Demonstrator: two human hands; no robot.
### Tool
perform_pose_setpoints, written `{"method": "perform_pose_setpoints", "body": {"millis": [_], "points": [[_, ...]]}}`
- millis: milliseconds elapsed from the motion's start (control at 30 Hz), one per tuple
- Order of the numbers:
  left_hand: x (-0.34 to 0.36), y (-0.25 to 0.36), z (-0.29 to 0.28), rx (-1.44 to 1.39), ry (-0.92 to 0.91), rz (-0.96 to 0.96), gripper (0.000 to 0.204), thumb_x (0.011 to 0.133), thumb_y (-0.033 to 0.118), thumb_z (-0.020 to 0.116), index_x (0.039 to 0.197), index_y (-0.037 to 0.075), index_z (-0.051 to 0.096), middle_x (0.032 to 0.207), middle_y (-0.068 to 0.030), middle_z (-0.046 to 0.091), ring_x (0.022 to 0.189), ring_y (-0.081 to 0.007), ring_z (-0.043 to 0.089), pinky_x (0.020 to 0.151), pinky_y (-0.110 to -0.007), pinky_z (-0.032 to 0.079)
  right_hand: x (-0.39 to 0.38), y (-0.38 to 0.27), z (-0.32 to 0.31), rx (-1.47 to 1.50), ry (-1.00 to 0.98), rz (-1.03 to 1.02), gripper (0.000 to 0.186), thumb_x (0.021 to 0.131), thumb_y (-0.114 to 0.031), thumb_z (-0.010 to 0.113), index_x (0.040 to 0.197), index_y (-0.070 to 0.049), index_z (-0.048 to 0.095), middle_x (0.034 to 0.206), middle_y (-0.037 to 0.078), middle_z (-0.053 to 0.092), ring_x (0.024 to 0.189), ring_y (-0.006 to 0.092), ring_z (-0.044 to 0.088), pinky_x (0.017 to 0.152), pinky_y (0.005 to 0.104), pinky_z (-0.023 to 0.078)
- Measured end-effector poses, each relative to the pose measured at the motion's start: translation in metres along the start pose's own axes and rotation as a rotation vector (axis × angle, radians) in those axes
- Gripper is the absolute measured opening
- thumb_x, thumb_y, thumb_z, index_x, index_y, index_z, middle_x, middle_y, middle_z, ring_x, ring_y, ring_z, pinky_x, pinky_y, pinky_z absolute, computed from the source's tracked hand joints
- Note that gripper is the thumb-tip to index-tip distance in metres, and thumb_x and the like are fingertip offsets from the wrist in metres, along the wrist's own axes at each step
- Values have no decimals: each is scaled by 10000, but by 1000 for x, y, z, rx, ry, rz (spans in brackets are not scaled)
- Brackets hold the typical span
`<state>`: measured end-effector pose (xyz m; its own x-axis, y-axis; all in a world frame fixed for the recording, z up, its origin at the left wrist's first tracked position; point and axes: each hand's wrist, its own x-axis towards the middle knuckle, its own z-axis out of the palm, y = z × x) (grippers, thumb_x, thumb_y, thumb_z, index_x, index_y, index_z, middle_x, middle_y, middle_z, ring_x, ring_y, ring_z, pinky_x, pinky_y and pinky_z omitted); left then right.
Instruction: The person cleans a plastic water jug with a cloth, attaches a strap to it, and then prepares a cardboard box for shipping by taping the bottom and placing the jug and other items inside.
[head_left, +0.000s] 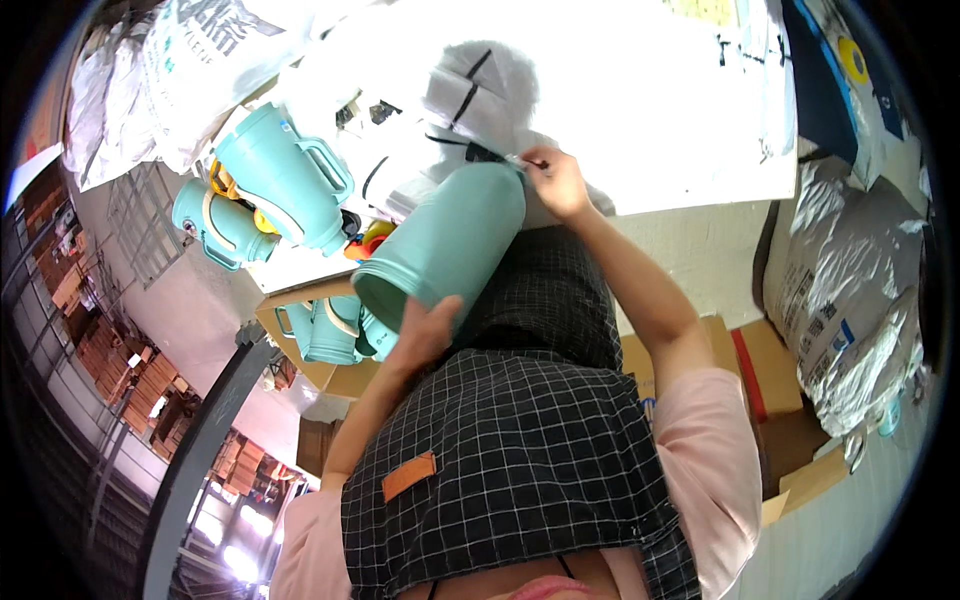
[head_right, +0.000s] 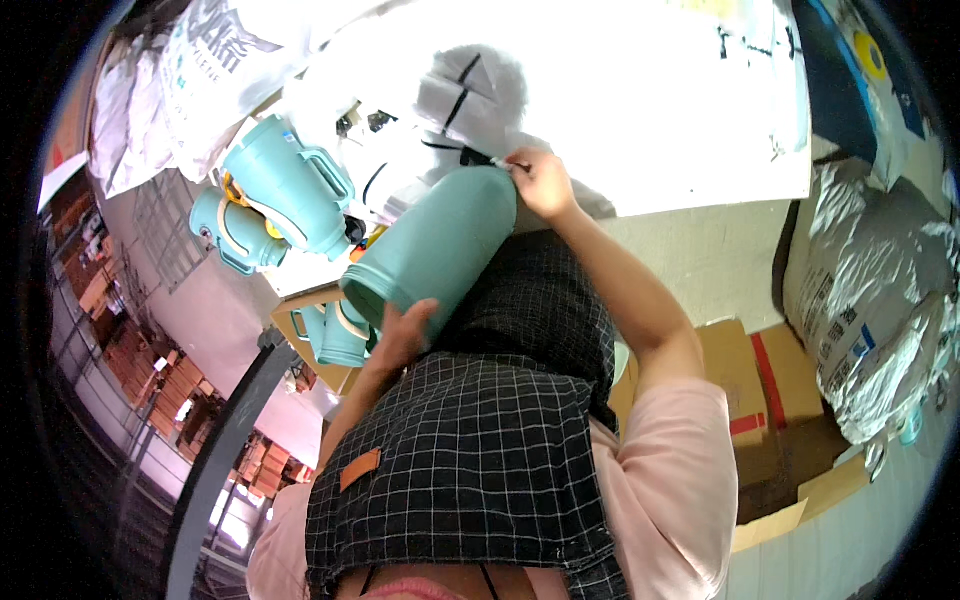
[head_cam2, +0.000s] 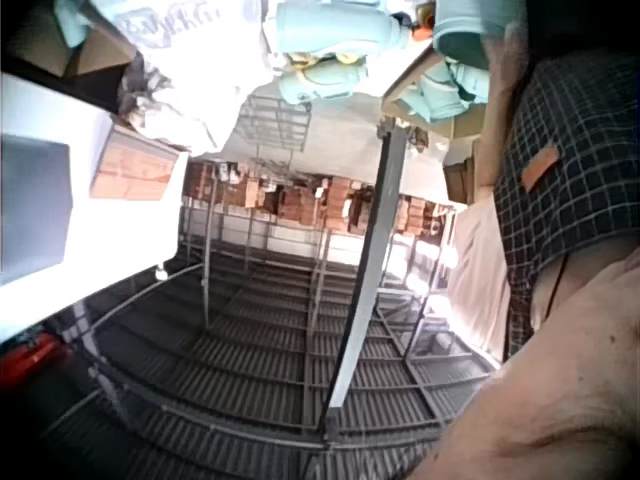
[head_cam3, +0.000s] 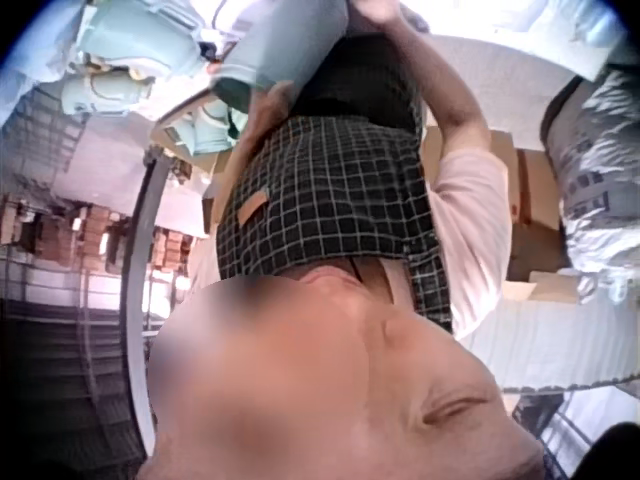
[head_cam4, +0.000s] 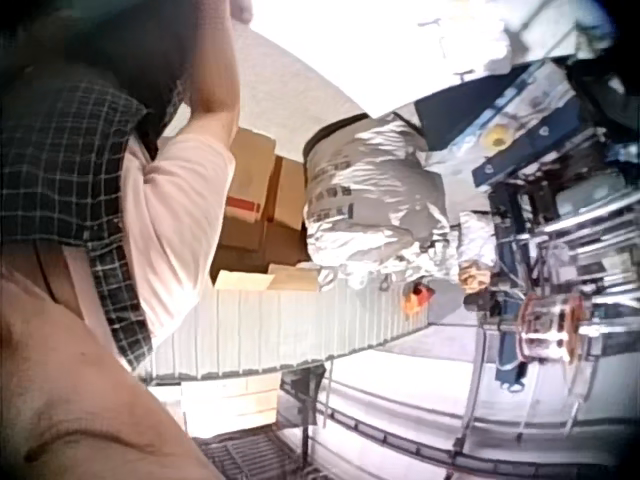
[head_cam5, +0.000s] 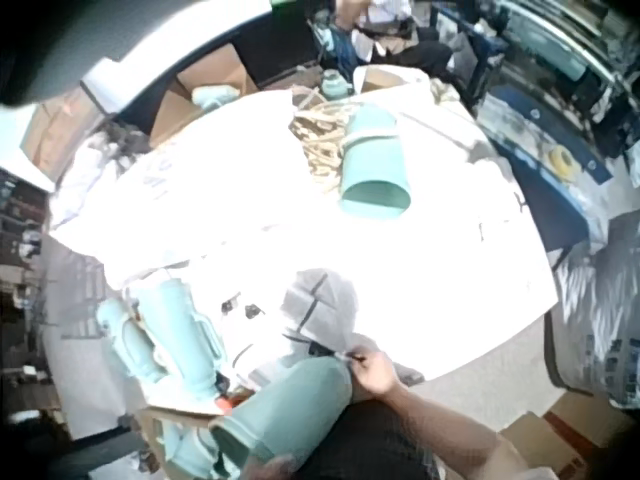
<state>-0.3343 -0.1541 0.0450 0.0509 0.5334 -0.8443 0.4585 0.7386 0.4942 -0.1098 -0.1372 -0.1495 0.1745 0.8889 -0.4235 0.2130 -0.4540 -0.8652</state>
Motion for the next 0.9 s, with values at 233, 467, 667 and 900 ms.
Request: {"method": "perform_pose_setpoints", "body": {"millis": [233,467,667,900], "points": [[-55,11,-47,-121,-125,370,231,839,78,565,1038,-37,591,1015,-65,599,880,-185,565,816,-306,460,29,-57,-71,1136,397,140,60,941,4,503,969,-37,537,850,47,594,735,110,569,692,250,512],[-84,58,-20,151,-504,461,370,941,251,641,1214,6,600,1197,-105,630,1100,-197,576,952,-337,447,70,-210,-162,1119,252,-437,64,933,-19,499,969,-26,551,880,58,609,782,145,600,640,264,508],[-82,31,-86,639,-927,423,571,949,338,619,1389,14,453,1398,-156,487,1286,-229,450,1073,-334,358,23,-244,-132,1106,175,-457,176,938,-47,486,1084,-17,580,949,80,659,799,148,640,702,278,542],[-73,46,-276,343,-464,775,498,904,441,640,1175,23,640,983,-64,696,828,-160,654,872,-312,517,-13,-316,-73,986,35,-537,185,930,-52,508,1100,-34,579,980,58,655,830,139,621,738,272,515]]}}
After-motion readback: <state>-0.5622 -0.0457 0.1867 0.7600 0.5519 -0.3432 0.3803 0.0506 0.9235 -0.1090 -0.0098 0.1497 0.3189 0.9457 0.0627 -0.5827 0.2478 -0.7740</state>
